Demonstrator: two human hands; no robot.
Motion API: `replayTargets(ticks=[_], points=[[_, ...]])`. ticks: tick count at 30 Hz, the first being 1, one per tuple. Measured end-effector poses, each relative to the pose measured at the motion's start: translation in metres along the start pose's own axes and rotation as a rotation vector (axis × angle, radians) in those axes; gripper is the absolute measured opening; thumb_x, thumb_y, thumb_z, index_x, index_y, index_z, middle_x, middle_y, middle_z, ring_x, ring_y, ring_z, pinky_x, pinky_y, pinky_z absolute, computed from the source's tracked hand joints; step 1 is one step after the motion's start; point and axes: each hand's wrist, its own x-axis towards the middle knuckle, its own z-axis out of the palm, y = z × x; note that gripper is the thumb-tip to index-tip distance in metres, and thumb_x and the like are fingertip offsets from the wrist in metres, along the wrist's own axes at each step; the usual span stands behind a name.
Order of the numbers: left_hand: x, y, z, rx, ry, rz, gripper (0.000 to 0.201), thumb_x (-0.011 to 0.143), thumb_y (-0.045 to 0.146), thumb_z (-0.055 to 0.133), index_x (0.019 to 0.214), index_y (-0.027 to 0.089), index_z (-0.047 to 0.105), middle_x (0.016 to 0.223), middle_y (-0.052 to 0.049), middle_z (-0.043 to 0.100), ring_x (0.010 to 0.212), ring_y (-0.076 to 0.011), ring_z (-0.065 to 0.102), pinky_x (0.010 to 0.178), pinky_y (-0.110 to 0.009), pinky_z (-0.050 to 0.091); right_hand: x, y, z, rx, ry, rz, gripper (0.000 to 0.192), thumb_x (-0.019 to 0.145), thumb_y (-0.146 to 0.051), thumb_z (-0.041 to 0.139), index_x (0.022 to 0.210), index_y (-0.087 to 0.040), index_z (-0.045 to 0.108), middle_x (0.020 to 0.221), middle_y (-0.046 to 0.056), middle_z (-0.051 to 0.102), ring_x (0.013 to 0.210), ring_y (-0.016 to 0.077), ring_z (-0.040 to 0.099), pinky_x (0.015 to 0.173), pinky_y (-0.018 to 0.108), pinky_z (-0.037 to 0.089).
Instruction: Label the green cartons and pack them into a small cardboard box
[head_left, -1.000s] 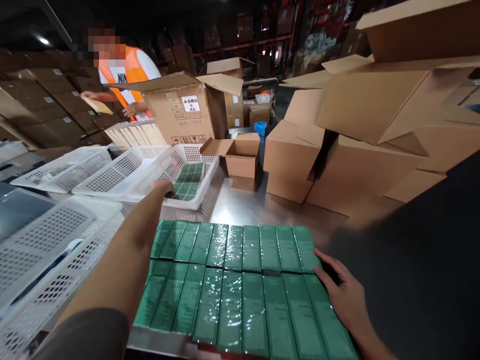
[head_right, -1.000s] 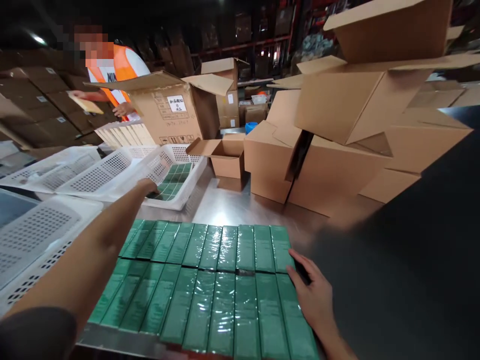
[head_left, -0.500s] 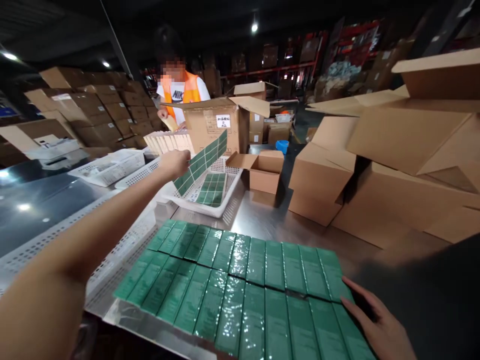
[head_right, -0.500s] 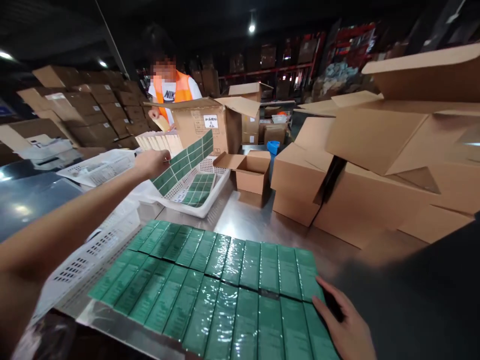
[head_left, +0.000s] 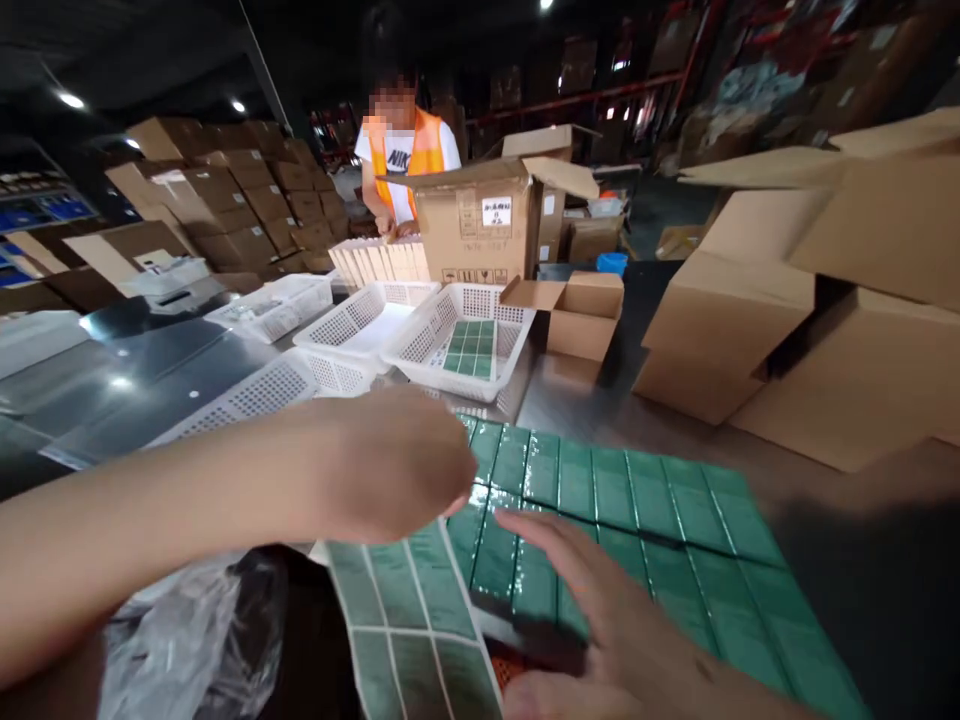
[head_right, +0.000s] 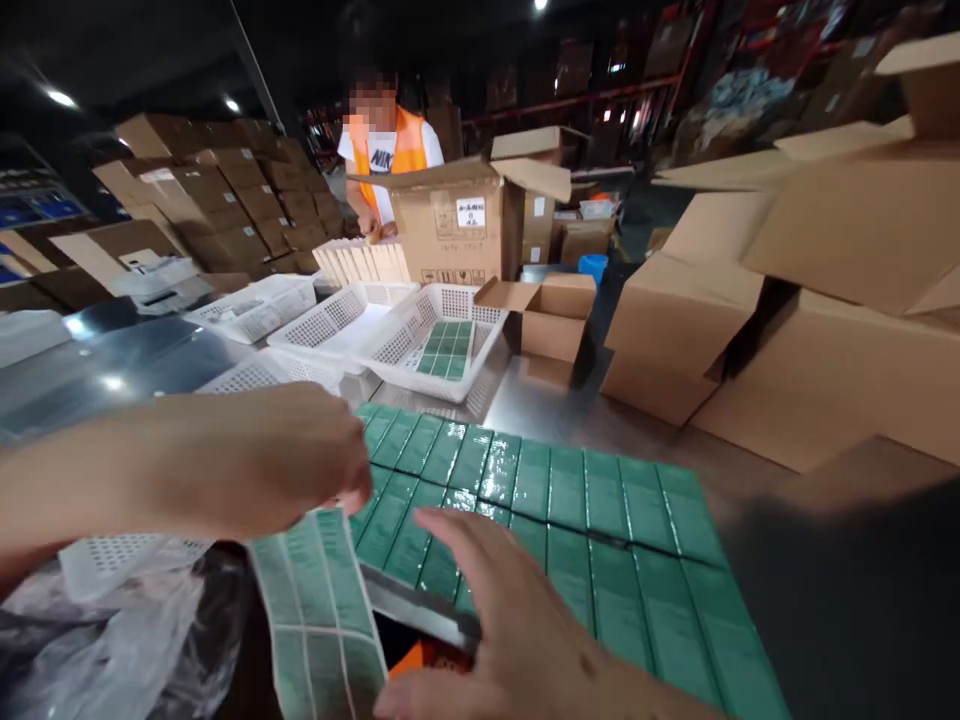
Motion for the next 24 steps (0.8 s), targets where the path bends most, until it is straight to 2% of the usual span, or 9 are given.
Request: replayTargets(ticks=[3,6,8,10,12,14,17,19,24], points=[[0.026,0.011,0.014,0.213,-0.272,0.246,0.034,0.068,0.012,0.048,0.079,0.031,0.075,0.068,-0.003,0.07,0.071,-0.0239,0.067,0.082,-0.044,0.052,0.014,-0.007,0.031,0.138,0.046,0.09,0.026,0.077,-0.036,0.073,0.101,-0.025,0.072,0.086,0.002,0.072,0.074,0.0206,0.064,0.065,0.031,0.052],[0.032,-0.005,0.033,0.229,0.234,0.276,0.035,0.087,0.018,0.045,0.112,0.028,0.068,0.113,-0.004,0.067,0.123,-0.0315,0.054,0.109,-0.06,0.032,0.024,0.016,0.048,0.307,0.233,0.2,0.017,0.082,-0.031,0.062,0.07,-0.021,0.063,0.06,-0.003,0.058,0.056,0.0136,0.052,0.054,0.026,0.042],[0.031,-0.031,0.058,0.094,0.688,0.146,0.04,0.089,0.036,0.057,0.128,0.027,0.058,0.139,-0.005,0.053,0.139,-0.0367,0.037,0.114,-0.065,0.021,0.027,0.037,0.057,0.481,0.336,0.244,0.017,0.08,-0.036,0.065,0.073,-0.021,0.062,0.067,-0.002,0.062,0.062,0.0147,0.056,0.06,0.027,0.045],[0.036,-0.06,0.092,-0.176,0.961,-0.043,0.065,0.081,0.048,0.069,0.138,0.026,0.047,0.147,-0.009,0.045,0.141,-0.0374,0.035,0.117,-0.059,0.026,0.027,0.054,0.068,0.647,0.37,0.256,0.02,0.078,-0.039,0.069,0.08,-0.02,0.064,0.078,0.0,0.068,0.073,0.0172,0.062,0.069,0.029,0.049],[0.046,-0.084,0.131,-0.61,0.854,-0.206,0.082,0.074,0.052,0.074,0.143,0.027,0.038,0.148,-0.013,0.045,0.135,-0.0348,0.045,0.111,-0.053,0.039,0.024,0.066,0.079,0.748,0.36,0.257,0.025,0.076,-0.042,0.072,0.086,-0.02,0.065,0.085,0.002,0.071,0.08,0.0193,0.065,0.075,0.032,0.05],[0.056,-0.095,0.167,-1.029,0.519,-0.316,0.081,0.075,0.056,0.07,0.143,0.029,0.037,0.145,-0.014,0.049,0.132,-0.0339,0.05,0.107,-0.053,0.044,0.02,0.072,0.09,0.76,0.314,0.265,0.028,0.076,-0.042,0.073,0.089,-0.019,0.066,0.087,0.003,0.072,0.081,0.0202,0.066,0.075,0.033,0.051],[0.057,-0.094,0.201,-1.266,0.274,-0.345,0.078,0.07,0.057,0.073,0.135,0.025,0.046,0.129,-0.013,0.063,0.125,-0.0357,0.057,0.103,-0.053,0.049,0.012,0.072,0.096,0.687,0.208,0.287,0.027,0.077,-0.041,0.073,0.09,-0.018,0.068,0.088,0.004,0.073,0.082,0.0213,0.067,0.075,0.034,0.052],[0.05,-0.086,0.208,-1.349,0.267,-0.345,0.083,0.069,0.054,0.076,0.139,0.025,0.041,0.131,-0.011,0.064,0.121,-0.0341,0.06,0.102,-0.051,0.051,0.009,0.071,0.092,0.687,0.226,0.304,0.034,0.077,-0.04,0.076,0.102,-0.019,0.067,0.093,0.004,0.072,0.086,0.0214,0.067,0.078,0.035,0.054],[0.028,-0.07,0.207,-1.361,0.497,-0.308,0.087,0.073,0.041,0.079,0.146,0.028,0.033,0.138,-0.006,0.06,0.121,-0.0259,0.06,0.099,-0.038,0.053,0.02,0.069,0.067,0.829,0.628,0.359,0.059,0.068,-0.039,0.084,0.118,-0.024,0.058,0.092,0.002,0.069,0.078,0.016,0.066,0.076,0.031,0.056]])
